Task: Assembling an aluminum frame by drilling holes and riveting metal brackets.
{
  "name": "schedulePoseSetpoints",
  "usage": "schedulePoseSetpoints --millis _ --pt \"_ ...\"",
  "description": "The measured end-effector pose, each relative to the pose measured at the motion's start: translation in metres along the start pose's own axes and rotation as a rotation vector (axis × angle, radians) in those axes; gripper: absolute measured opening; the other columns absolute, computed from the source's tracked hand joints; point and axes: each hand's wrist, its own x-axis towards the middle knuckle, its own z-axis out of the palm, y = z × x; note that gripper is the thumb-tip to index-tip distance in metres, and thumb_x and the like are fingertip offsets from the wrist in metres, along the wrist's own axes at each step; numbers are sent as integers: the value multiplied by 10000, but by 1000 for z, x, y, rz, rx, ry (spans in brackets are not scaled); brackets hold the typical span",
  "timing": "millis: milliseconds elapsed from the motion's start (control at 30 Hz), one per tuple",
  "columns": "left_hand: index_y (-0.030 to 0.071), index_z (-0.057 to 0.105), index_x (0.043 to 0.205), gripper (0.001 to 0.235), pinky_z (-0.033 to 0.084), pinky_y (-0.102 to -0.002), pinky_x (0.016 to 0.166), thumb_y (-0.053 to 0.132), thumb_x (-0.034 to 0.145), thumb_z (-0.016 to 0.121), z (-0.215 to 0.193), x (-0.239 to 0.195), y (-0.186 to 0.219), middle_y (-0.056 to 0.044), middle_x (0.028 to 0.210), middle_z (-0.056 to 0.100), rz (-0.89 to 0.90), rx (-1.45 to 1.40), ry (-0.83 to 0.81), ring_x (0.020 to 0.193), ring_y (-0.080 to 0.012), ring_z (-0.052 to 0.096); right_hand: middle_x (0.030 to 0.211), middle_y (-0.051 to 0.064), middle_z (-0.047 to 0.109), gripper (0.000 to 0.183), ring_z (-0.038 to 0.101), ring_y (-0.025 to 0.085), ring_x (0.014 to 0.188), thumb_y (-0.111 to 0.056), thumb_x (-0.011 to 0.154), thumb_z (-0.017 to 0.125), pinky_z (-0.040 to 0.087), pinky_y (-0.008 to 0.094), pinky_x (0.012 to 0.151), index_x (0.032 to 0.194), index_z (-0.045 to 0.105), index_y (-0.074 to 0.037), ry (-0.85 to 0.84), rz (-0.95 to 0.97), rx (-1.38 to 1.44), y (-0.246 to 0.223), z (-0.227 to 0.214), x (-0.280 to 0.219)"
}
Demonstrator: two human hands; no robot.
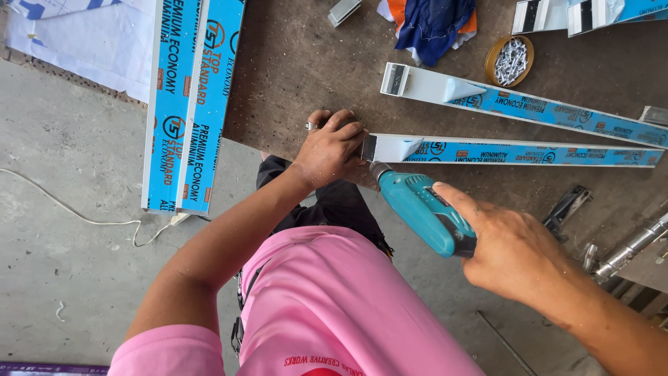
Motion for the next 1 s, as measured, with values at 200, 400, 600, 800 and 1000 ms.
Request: schedulePoseSetpoints --millis 200,400,600,800,1000 --pt "125 718 1206 538 345 -533 1012 490 819 801 1 0 0 18 1225 655 1 8 23 1301 -296 493 1434 -84 615 1146 680 310 1159 -66 567 684 583 458 929 1582 299 -434 38 -29 17 2 1 0" --pt "131 725 1191 536 334 -541 1014 458 778 826 2 1 0 19 1219 659 -4 -3 14 1289 -304 498 1382 -64 636 1160 693 330 1110 -64 577 694 593 487 871 1589 281 -451 32 -26 -38 1 2 -1" --pt "119 711 1215 568 385 -536 1003 453 774 838 4 1 -1 7 1228 650 0 -21 4 1292 -314 485 1312 -17 665 1143 698 370 1069 -93 588 681 579 502 881 1601 283 -444 23 -30 -103 -1 1 -2" --pt "106 720 1212 559 375 -531 1022 453 786 828 3 2 -1 -11 1247 651 -4 -38 3 1286 -329 483 1118 14 697 1163 678 346 1053 -143 627 698 578 477 876 1632 214 -474 -30 13 -174 -1 5 -3" --pt "98 733 1181 583 346 -543 988 487 761 841 -7 4 -2 -7 1244 659 25 -44 21 1268 -318 499 928 72 811 1124 760 221 633 -125 734 749 649 330 578 1616 231 -590 -119 228 117 -8 -15 -4"
